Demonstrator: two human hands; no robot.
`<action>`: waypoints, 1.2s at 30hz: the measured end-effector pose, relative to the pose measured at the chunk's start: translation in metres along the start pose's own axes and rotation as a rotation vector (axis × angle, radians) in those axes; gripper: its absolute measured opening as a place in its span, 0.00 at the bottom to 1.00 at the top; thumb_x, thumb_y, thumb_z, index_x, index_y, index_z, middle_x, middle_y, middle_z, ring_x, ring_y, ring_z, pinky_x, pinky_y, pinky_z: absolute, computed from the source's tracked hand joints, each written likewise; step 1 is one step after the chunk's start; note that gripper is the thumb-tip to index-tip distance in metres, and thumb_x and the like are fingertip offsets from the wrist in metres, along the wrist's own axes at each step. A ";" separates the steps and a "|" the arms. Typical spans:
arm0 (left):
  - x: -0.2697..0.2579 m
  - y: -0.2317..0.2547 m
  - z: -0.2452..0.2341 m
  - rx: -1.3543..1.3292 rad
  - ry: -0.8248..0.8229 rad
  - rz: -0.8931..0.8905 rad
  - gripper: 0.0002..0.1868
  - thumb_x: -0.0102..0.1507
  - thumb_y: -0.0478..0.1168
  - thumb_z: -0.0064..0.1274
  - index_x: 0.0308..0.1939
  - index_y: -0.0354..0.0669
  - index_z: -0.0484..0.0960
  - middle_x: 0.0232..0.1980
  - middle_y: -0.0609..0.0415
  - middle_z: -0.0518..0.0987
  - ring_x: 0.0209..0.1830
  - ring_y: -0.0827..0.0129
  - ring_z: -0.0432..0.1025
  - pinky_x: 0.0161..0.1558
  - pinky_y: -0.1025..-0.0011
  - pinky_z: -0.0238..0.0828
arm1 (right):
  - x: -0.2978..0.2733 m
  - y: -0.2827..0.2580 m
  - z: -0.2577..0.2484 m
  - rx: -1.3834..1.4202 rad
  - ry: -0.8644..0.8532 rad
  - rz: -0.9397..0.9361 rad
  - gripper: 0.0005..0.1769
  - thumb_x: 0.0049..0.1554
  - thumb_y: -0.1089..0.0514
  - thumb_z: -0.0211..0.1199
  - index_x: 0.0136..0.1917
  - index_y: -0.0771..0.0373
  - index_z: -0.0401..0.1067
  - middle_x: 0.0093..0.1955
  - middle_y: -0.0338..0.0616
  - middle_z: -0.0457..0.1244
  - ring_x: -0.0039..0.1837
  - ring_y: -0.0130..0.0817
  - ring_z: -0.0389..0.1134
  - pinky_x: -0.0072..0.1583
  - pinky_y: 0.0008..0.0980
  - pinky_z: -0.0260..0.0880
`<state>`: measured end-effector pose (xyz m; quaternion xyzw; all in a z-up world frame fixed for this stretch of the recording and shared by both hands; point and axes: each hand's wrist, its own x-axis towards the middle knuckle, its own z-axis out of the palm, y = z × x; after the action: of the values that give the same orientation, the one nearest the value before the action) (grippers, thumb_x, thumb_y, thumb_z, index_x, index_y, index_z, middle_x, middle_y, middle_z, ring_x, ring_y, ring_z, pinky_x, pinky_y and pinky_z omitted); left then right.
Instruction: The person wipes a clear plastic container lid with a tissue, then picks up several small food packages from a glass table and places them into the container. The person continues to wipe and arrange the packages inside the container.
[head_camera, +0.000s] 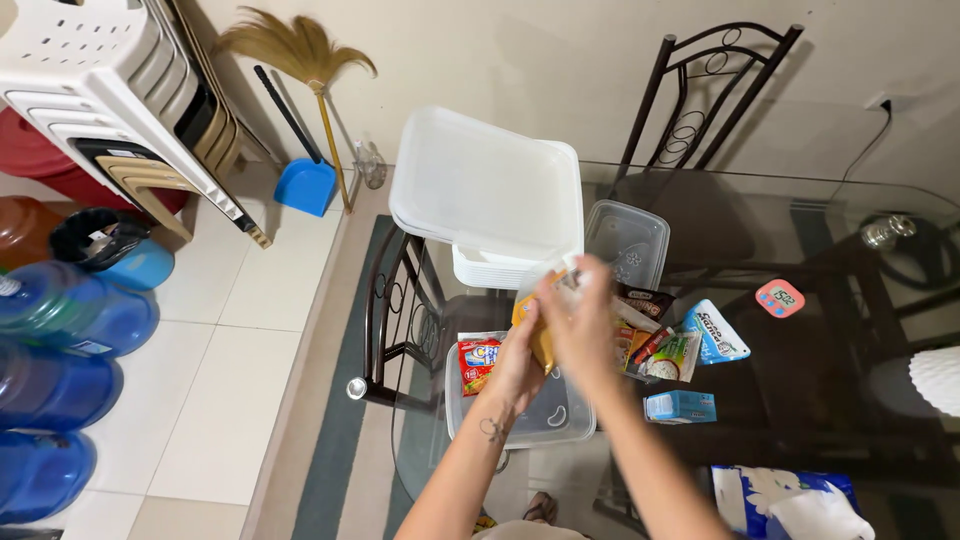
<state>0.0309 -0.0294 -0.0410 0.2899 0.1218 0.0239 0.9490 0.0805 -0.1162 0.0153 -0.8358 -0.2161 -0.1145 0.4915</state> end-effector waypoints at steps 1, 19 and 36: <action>0.000 0.002 0.000 -0.002 0.006 0.052 0.35 0.69 0.59 0.42 0.74 0.43 0.65 0.70 0.52 0.73 0.69 0.67 0.68 0.68 0.65 0.64 | -0.018 -0.004 0.010 0.117 -0.059 -0.123 0.32 0.64 0.52 0.59 0.74 0.71 0.55 0.73 0.63 0.55 0.74 0.52 0.59 0.71 0.45 0.58; -0.016 0.015 0.014 0.158 -0.028 0.217 0.35 0.71 0.61 0.32 0.80 0.53 0.58 0.72 0.54 0.70 0.64 0.70 0.67 0.64 0.70 0.63 | -0.084 0.009 0.004 0.153 0.008 -0.254 0.25 0.61 0.70 0.56 0.71 0.73 0.65 0.72 0.58 0.63 0.73 0.49 0.66 0.71 0.40 0.66; -0.018 0.009 0.009 0.226 -0.131 0.170 0.36 0.72 0.62 0.27 0.80 0.52 0.56 0.79 0.56 0.63 0.75 0.73 0.61 0.73 0.71 0.55 | -0.034 -0.010 -0.009 0.011 0.056 -0.412 0.21 0.56 0.73 0.61 0.63 0.67 0.75 0.61 0.52 0.65 0.59 0.45 0.69 0.60 0.37 0.70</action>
<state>0.0158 -0.0293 -0.0252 0.4049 0.0366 0.0712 0.9109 0.0461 -0.1283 0.0132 -0.7677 -0.3694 -0.2348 0.4680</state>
